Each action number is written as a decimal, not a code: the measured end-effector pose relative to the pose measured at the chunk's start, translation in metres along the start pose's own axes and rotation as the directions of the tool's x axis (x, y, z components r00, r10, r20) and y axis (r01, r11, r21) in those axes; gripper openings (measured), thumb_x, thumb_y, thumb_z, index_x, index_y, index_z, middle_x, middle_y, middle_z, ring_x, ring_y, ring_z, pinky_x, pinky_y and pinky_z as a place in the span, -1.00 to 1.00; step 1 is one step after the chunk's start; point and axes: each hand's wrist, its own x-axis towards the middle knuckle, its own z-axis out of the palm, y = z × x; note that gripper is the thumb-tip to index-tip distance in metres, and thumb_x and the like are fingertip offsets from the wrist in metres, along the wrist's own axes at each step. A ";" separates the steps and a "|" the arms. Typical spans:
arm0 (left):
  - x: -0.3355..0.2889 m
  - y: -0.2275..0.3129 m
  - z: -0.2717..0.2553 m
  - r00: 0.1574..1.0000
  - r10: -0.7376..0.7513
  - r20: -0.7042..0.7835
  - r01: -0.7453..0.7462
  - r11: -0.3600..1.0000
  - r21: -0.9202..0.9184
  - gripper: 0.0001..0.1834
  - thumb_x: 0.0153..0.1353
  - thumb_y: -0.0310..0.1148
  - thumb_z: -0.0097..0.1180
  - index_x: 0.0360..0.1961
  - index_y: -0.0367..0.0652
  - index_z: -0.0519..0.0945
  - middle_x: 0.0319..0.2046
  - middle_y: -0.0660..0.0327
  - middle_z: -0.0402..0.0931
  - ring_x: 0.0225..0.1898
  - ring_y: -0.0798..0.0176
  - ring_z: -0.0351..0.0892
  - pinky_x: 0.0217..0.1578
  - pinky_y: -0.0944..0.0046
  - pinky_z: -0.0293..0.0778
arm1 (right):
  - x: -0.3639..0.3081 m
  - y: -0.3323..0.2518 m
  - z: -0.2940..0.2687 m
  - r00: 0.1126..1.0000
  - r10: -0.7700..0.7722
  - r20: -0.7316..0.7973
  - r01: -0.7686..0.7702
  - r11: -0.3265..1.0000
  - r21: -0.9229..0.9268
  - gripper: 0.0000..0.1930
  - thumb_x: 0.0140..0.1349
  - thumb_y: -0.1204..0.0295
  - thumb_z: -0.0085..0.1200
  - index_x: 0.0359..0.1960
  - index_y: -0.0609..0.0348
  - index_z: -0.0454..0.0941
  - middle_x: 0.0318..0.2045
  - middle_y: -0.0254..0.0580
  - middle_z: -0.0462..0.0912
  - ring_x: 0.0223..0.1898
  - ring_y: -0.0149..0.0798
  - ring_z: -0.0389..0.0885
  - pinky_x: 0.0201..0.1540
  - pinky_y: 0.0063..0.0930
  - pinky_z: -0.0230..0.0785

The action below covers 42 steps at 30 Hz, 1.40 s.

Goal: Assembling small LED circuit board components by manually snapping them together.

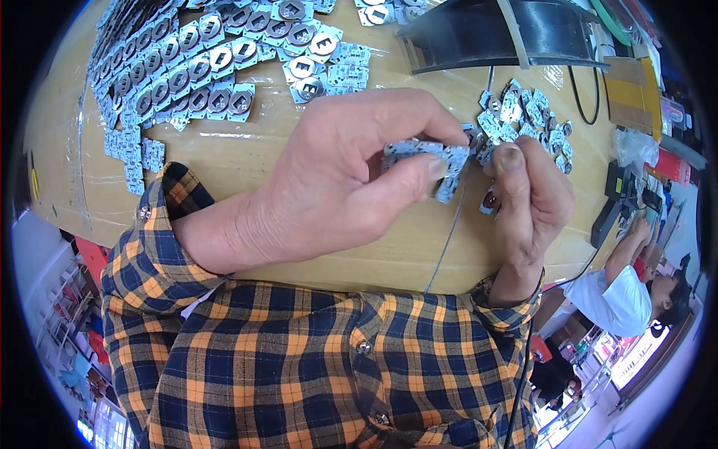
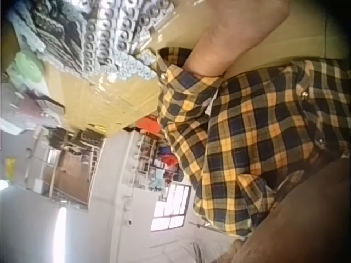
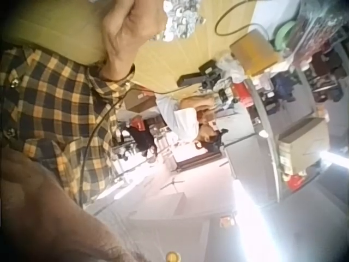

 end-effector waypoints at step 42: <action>-0.002 -0.001 0.003 0.904 0.424 -0.055 -0.368 0.836 0.407 -0.73 0.08 -0.66 0.22 -0.14 -0.34 0.59 -0.40 0.09 0.62 -0.44 0.27 0.65 -0.47 0.41 0.50 | -0.002 -0.004 0.011 0.935 0.168 0.313 -0.326 0.755 0.569 -0.69 0.43 0.31 -0.09 -0.48 0.20 0.35 -0.77 -0.42 0.28 -0.78 -0.59 0.12 -0.73 -0.65 -0.08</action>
